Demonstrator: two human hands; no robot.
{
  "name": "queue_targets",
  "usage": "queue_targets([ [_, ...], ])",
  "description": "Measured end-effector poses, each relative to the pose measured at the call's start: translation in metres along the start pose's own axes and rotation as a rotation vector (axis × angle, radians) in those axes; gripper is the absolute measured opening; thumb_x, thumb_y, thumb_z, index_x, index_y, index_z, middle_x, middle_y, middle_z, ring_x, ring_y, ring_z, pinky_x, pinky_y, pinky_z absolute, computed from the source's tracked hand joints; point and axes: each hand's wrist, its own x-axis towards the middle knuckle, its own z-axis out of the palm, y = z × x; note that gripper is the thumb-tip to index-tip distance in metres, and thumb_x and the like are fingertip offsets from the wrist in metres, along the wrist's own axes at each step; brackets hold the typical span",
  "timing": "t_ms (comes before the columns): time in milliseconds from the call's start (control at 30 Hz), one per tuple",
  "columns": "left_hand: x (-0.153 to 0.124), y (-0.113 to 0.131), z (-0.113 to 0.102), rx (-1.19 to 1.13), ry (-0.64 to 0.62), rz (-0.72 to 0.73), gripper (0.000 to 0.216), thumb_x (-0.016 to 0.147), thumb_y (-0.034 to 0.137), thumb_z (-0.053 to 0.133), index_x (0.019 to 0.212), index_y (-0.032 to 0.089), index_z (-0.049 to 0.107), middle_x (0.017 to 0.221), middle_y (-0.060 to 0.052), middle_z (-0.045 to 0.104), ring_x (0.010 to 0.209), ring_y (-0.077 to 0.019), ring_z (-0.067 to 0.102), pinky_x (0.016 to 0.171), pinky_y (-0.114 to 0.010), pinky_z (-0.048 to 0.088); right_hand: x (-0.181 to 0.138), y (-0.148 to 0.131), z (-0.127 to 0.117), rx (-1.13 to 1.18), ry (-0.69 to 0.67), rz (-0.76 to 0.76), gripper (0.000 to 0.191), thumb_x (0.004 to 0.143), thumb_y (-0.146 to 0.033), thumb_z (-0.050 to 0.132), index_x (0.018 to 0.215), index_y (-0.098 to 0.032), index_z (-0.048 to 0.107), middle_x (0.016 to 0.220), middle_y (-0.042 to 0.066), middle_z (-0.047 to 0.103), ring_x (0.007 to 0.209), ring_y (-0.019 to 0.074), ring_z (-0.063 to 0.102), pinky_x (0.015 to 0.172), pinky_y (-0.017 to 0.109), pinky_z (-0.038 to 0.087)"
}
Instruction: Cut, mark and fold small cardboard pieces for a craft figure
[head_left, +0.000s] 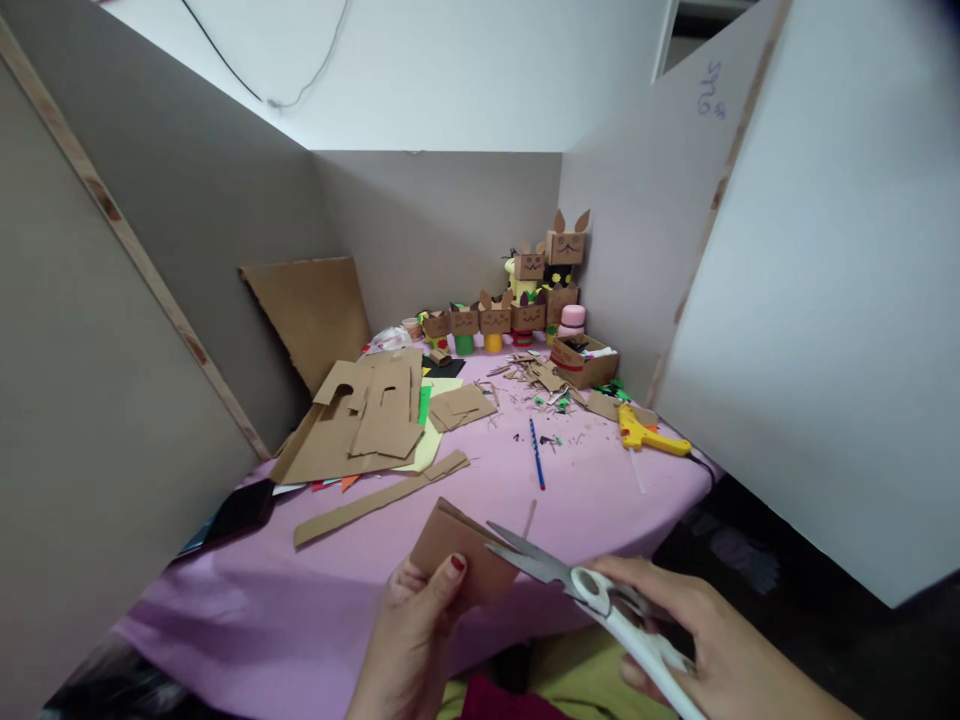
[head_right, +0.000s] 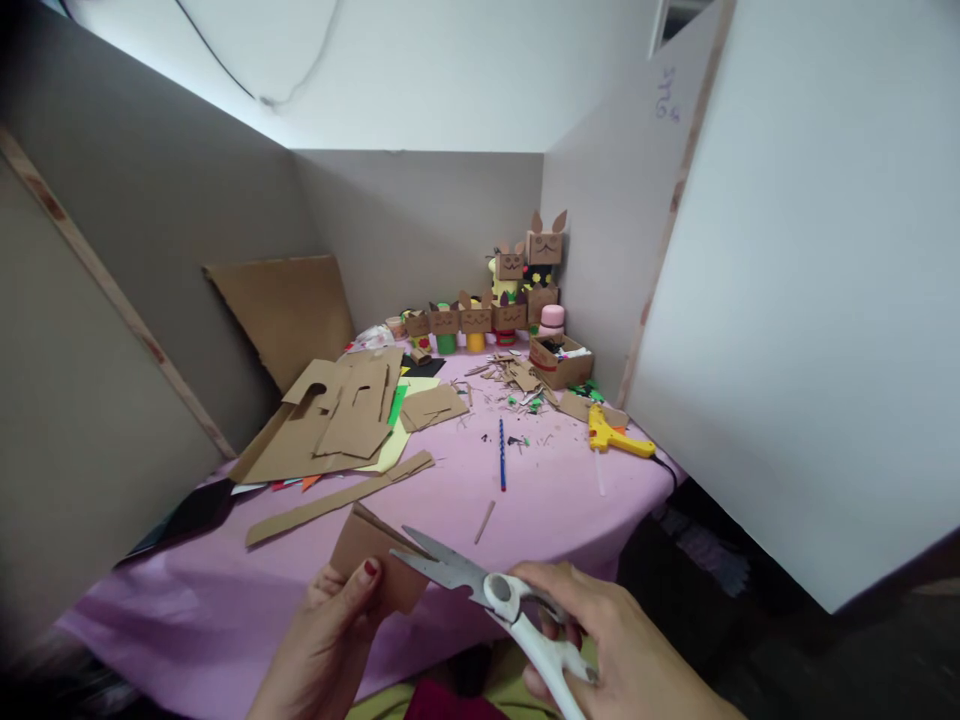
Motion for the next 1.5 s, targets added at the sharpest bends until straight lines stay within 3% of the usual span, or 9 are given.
queue_targets([
  [167, -0.002, -0.001, -0.003, 0.016, -0.012, -0.021, 0.031, 0.055, 0.028, 0.083, 0.08, 0.015, 0.071, 0.071, -0.003, 0.074, 0.063, -0.0155, 0.066, 0.059, -0.021, 0.052, 0.004, -0.002, 0.001, -0.008, -0.025, 0.01, 0.05, 0.067, -0.013, 0.069, 0.115, -0.026, 0.063, 0.101, 0.005, 0.071, 0.085, 0.024, 0.066, 0.065, 0.025, 0.053],
  [333, -0.002, -0.001, -0.004, 0.021, -0.014, -0.014, 0.03, 0.056, 0.027, 0.083, 0.08, 0.015, 0.071, 0.071, -0.003, 0.074, 0.061, -0.015, 0.066, 0.056, -0.02, 0.051, 0.004, -0.006, 0.0, -0.021, -0.03, 0.012, 0.047, 0.066, -0.013, 0.071, 0.11, -0.028, 0.066, 0.087, 0.003, 0.072, 0.086, 0.0249, 0.066, 0.066, 0.025, 0.053],
  [500, -0.002, -0.003, -0.006, 0.001, -0.04, -0.029, 0.03, 0.056, 0.027, 0.083, 0.081, 0.016, 0.072, 0.072, -0.003, 0.074, 0.061, -0.0139, 0.066, 0.058, -0.02, 0.052, 0.001, -0.002, -0.001, -0.059, -0.003, -0.015, 0.05, 0.066, -0.015, 0.072, 0.113, -0.03, 0.065, 0.104, 0.005, 0.071, 0.085, 0.0253, 0.068, 0.058, 0.023, 0.053],
  [600, -0.002, -0.005, -0.007, -0.01, -0.038, -0.024, 0.029, 0.055, 0.026, 0.084, 0.08, 0.016, 0.073, 0.071, -0.002, 0.074, 0.062, -0.0129, 0.066, 0.058, -0.018, 0.051, -0.001, 0.003, 0.001, -0.079, 0.029, -0.055, 0.049, 0.065, -0.014, 0.072, 0.112, -0.03, 0.066, 0.103, 0.005, 0.072, 0.082, 0.0245, 0.069, 0.057, 0.022, 0.054],
  [1000, -0.002, -0.007, -0.009, -0.029, -0.058, -0.006, 0.033, 0.055, 0.026, 0.084, 0.084, 0.016, 0.073, 0.069, -0.002, 0.073, 0.061, -0.0127, 0.065, 0.059, -0.019, 0.051, -0.002, 0.006, -0.002, -0.134, -0.048, -0.06, 0.051, 0.07, -0.01, 0.066, 0.118, -0.028, 0.062, 0.106, 0.002, 0.071, 0.089, 0.0222, 0.067, 0.074, 0.023, 0.054],
  [1233, -0.008, -0.01, -0.006, -0.002, -0.135, -0.033, 0.026, 0.056, 0.026, 0.083, 0.078, 0.017, 0.074, 0.072, -0.004, 0.074, 0.068, -0.0186, 0.067, 0.063, -0.024, 0.052, -0.002, 0.005, -0.003, -0.202, -0.092, -0.057, 0.051, 0.073, -0.014, 0.065, 0.121, -0.029, 0.058, 0.113, 0.004, 0.068, 0.098, 0.0237, 0.064, 0.082, 0.027, 0.052],
  [1500, -0.009, -0.013, -0.001, 0.008, -0.119, -0.029, 0.027, 0.053, 0.031, 0.084, 0.072, 0.016, 0.073, 0.073, -0.006, 0.074, 0.074, -0.0219, 0.068, 0.072, -0.03, 0.052, -0.006, 0.007, -0.003, -0.202, -0.087, -0.071, 0.048, 0.074, -0.015, 0.065, 0.12, -0.028, 0.06, 0.11, 0.004, 0.07, 0.092, 0.0234, 0.067, 0.071, 0.023, 0.055],
])
